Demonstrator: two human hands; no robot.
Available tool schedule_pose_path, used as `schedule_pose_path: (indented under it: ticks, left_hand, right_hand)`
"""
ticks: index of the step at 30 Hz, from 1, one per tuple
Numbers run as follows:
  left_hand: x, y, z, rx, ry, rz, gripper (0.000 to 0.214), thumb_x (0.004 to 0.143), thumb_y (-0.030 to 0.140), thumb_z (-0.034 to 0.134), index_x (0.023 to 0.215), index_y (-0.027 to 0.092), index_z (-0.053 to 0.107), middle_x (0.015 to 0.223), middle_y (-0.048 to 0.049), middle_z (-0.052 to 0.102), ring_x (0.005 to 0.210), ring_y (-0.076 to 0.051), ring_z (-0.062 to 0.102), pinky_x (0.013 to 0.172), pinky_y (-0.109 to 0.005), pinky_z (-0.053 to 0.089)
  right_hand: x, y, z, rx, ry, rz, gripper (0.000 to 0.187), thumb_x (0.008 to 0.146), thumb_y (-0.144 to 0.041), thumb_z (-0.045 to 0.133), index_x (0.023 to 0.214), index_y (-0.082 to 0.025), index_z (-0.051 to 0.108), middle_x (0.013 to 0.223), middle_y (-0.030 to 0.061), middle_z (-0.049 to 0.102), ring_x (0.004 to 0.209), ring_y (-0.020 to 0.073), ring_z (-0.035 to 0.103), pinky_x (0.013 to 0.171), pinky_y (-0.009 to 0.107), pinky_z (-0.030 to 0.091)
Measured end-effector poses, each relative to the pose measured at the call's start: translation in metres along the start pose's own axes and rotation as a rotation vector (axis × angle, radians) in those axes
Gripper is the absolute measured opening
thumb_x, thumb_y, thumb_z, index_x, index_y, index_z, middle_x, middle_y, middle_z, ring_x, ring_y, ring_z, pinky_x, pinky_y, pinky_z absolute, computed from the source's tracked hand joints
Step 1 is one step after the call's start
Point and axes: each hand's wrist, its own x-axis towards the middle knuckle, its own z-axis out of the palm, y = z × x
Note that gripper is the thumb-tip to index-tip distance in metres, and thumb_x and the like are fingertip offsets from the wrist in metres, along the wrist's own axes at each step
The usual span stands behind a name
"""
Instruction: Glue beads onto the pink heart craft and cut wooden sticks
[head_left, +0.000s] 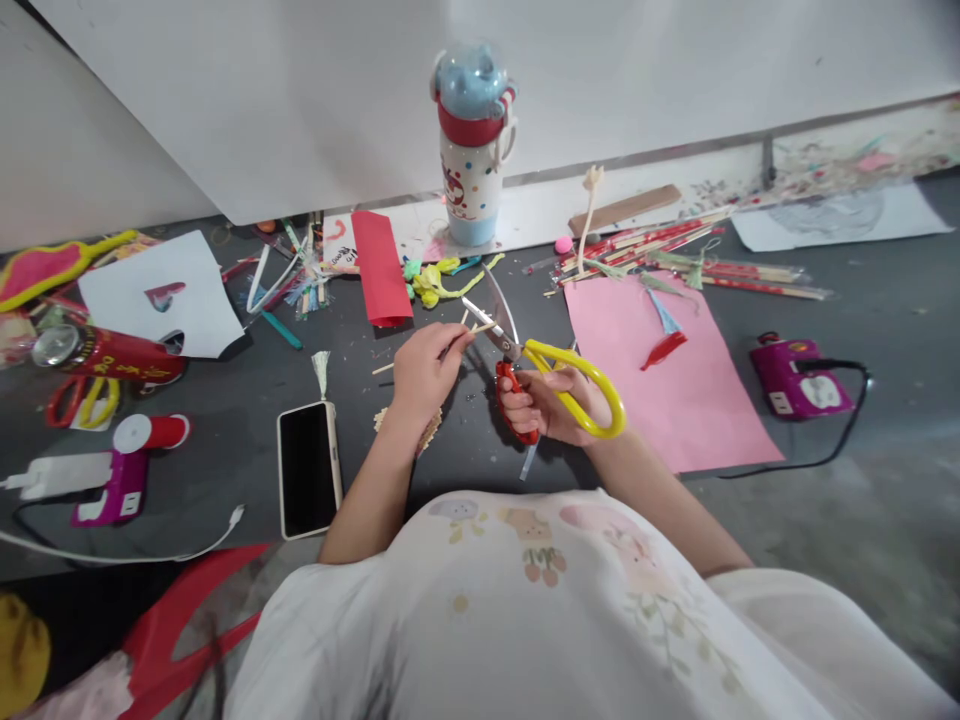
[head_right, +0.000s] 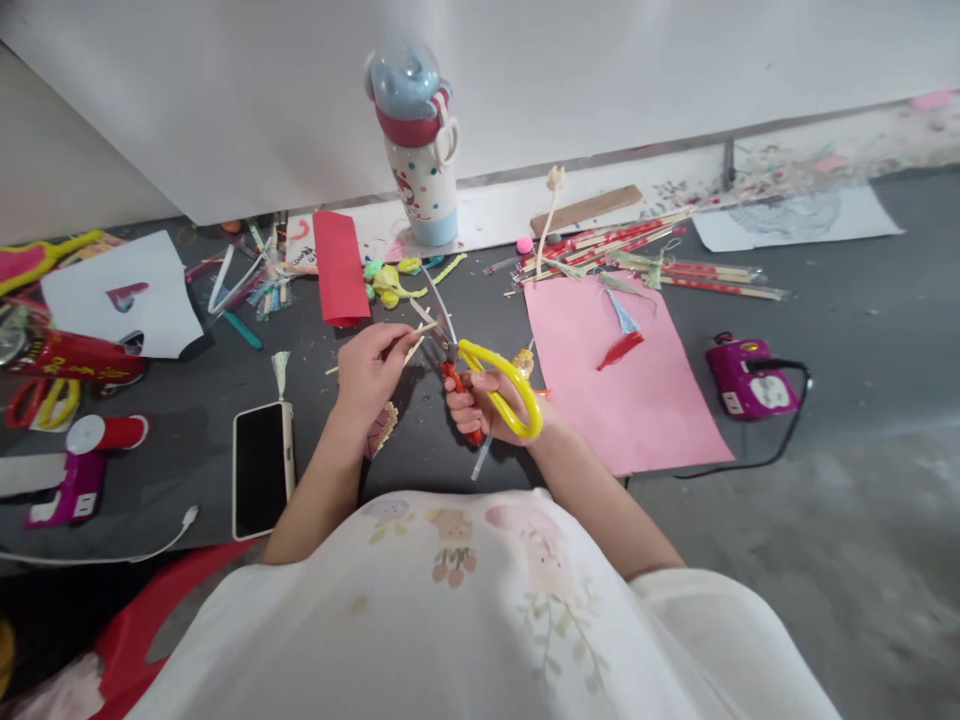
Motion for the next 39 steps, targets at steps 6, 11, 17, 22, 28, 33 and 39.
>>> schedule_pose_path:
  ticks: [6, 11, 17, 22, 28, 33, 39]
  left_hand:
    - [0.0, 0.003, 0.001, -0.044, 0.042, -0.002, 0.029, 0.093, 0.043, 0.054, 0.087, 0.02, 0.071, 0.08, -0.0022, 0.071, 0.072, -0.012, 0.062, 0.067, -0.024, 0.046]
    - [0.0, 0.002, 0.001, -0.031, 0.093, -0.018, 0.022, 0.09, 0.039, 0.059, 0.085, 0.021, 0.072, 0.08, -0.0015, 0.072, 0.074, -0.013, 0.063, 0.07, -0.024, 0.047]
    - [0.002, 0.004, -0.004, -0.042, 0.153, -0.081, 0.016, 0.089, 0.033, 0.062, 0.084, 0.022, 0.072, 0.082, 0.0002, 0.073, 0.076, -0.012, 0.064, 0.073, -0.023, 0.048]
    - [0.002, 0.005, -0.006, -0.026, 0.135, -0.118, 0.022, 0.09, 0.038, 0.059, 0.088, 0.02, 0.071, 0.084, -0.0017, 0.073, 0.077, -0.013, 0.064, 0.073, -0.025, 0.047]
    - [0.0, 0.005, -0.008, -0.018, 0.174, -0.185, 0.028, 0.094, 0.041, 0.05, 0.095, 0.02, 0.069, 0.083, -0.0026, 0.072, 0.071, -0.013, 0.063, 0.069, -0.025, 0.046]
    - [-0.002, 0.014, -0.01, 0.015, 0.148, -0.149, 0.025, 0.093, 0.036, 0.051, 0.094, 0.019, 0.069, 0.081, -0.0017, 0.072, 0.062, -0.01, 0.058, 0.065, -0.023, 0.045]
    - [-0.006, 0.017, -0.011, 0.027, 0.018, 0.01, 0.021, 0.09, 0.027, 0.056, 0.101, 0.022, 0.073, 0.09, -0.0022, 0.075, 0.074, -0.011, 0.065, 0.071, -0.022, 0.048]
  right_hand:
    - [-0.004, -0.003, 0.009, 0.023, 0.011, 0.028, 0.046, 0.054, -0.042, 0.08, 0.081, -0.019, 0.052, 0.066, -0.0071, 0.031, 0.057, 0.0068, 0.022, 0.051, 0.022, 0.021]
    - [-0.002, 0.002, 0.005, -0.006, 0.116, -0.049, 0.043, 0.056, -0.041, 0.078, 0.083, -0.019, 0.052, 0.067, -0.0072, 0.033, 0.056, 0.006, 0.024, 0.051, 0.022, 0.021]
    - [-0.008, -0.002, 0.006, -0.305, 0.289, -0.203, 0.035, 0.067, -0.046, 0.069, 0.079, -0.022, 0.047, 0.063, -0.0082, 0.031, 0.051, 0.0066, 0.024, 0.049, 0.025, 0.022]
    - [-0.016, -0.006, 0.017, -0.862, 0.592, -0.255, 0.034, 0.07, -0.046, 0.063, 0.086, -0.02, 0.048, 0.068, -0.0053, 0.045, 0.059, 0.0103, 0.041, 0.053, 0.026, 0.032]
    - [-0.014, 0.0, 0.014, -1.322, 0.883, -0.259, 0.053, 0.067, -0.056, 0.067, 0.1, -0.019, 0.048, 0.089, 0.0062, 0.06, 0.081, 0.0228, 0.059, 0.07, 0.037, 0.047]
    - [-0.012, 0.006, 0.018, -1.536, 0.928, -0.276, 0.052, 0.072, -0.052, 0.064, 0.105, -0.015, 0.049, 0.104, 0.019, 0.064, 0.1, 0.0358, 0.062, 0.081, 0.047, 0.049]
    - [-0.006, 0.013, 0.024, -1.683, 0.904, -0.299, 0.042, 0.081, -0.048, 0.057, 0.104, -0.013, 0.048, 0.108, 0.0242, 0.063, 0.106, 0.0399, 0.06, 0.084, 0.049, 0.047]
